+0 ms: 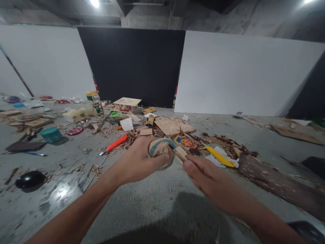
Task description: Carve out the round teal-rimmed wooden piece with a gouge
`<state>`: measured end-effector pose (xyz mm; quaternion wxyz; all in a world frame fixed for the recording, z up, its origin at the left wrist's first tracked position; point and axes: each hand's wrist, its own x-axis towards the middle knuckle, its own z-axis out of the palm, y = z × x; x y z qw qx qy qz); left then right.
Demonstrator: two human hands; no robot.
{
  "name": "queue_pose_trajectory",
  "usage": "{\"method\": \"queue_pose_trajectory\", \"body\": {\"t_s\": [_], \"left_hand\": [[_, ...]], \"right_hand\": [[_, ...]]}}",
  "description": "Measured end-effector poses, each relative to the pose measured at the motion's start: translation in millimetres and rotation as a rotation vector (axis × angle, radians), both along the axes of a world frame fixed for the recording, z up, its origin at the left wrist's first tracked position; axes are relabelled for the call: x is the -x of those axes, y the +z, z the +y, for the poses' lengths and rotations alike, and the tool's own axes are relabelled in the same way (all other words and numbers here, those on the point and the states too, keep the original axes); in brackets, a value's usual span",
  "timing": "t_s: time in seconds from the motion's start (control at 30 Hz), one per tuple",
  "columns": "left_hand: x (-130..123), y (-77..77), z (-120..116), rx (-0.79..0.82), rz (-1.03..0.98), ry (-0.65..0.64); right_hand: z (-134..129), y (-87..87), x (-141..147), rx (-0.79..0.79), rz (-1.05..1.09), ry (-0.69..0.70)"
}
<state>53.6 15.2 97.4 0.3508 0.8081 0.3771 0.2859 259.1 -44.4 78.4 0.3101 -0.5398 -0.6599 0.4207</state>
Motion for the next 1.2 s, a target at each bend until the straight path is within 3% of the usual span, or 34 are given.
{"method": "queue_pose_trajectory", "body": {"t_s": [0.07,0.1,0.23,0.33,0.4,0.5,0.6,0.77,1.0,1.2], "left_hand": [[0,-0.6,1,0.01,0.016,-0.007],[0,-0.6,1,0.015,0.013,-0.015],[2,1.7,0,0.011,-0.007,-0.052],[4,2.8,0,0.042,-0.007,-0.077],[5,2.2,2,0.067,-0.026,-0.103],[5,-1.0,8,0.093,-0.079,-0.154],[4,-4.9,14,0.069,-0.129,-0.109],[4,-7.4,17,-0.006,-0.132,-0.037],[1,-1.7,9,-0.012,-0.114,0.016],[-4,-2.0,0,-0.146,-0.124,0.038]], "right_hand": [[0,-2.7,1,-0.139,-0.057,-0.061],[0,-3.5,0,-0.074,-0.004,-0.039],[4,-3.2,-7,0.546,0.508,0.185],[6,-3.1,-10,0.779,0.696,0.266],[6,-3.9,-9,0.738,0.648,0.255],[4,-4.3,-7,0.393,0.398,0.104],[4,-2.2,-8,0.108,0.173,0.006],[2,-1.3,-8,-0.093,-0.003,-0.033],[-6,-13.0,-5,-0.043,0.155,-0.084],[-8,-3.6,3,0.128,0.265,-0.061]]}}
